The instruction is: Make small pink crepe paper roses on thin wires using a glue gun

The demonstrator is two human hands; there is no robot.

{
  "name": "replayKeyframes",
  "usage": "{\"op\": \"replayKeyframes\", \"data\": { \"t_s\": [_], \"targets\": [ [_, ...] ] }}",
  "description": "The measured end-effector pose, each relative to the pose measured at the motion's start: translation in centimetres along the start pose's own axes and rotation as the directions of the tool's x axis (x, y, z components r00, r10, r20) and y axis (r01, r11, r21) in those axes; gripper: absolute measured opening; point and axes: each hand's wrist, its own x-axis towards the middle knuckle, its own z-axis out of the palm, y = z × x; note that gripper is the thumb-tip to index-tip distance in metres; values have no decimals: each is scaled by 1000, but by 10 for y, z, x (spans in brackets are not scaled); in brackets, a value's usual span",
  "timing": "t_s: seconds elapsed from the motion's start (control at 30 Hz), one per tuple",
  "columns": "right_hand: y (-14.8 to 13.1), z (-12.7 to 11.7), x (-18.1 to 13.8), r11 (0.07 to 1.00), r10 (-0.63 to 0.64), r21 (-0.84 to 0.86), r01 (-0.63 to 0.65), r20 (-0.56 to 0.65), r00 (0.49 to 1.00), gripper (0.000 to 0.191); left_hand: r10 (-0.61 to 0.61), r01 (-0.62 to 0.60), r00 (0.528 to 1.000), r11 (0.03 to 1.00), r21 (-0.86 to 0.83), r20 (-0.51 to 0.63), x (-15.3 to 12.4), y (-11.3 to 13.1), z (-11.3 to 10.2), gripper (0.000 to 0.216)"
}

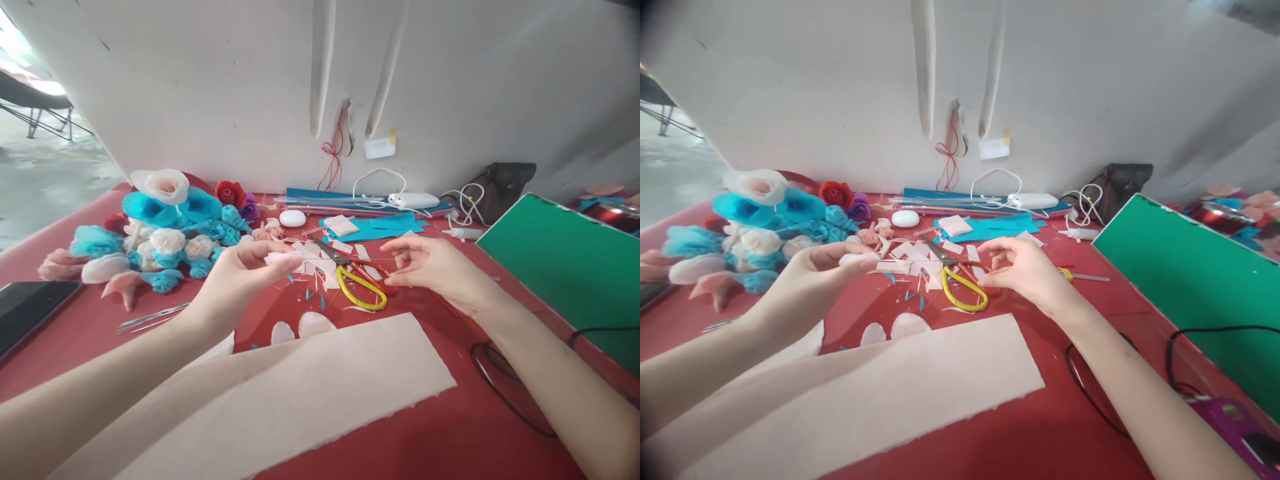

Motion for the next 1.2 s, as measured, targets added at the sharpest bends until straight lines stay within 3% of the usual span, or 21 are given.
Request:
{"op": "replayKeyframes", "data": {
  "t_s": [0.43, 0.87, 1.2],
  "targets": [
    [3, -1, 4, 972, -80, 223, 68, 46, 996, 45, 5, -5, 1000, 1000, -1, 16, -1, 1, 1, 9],
    [2, -2, 4, 916, -107, 400, 35, 159, 982, 37, 38, -40, 998, 999, 28, 59, 6, -9, -3, 15],
    [7, -2, 6, 908, -130, 416, 47, 174, 976, 37, 2, -2, 998, 1000, -6, 56, 3, -7, -1, 14]
  ]
}}
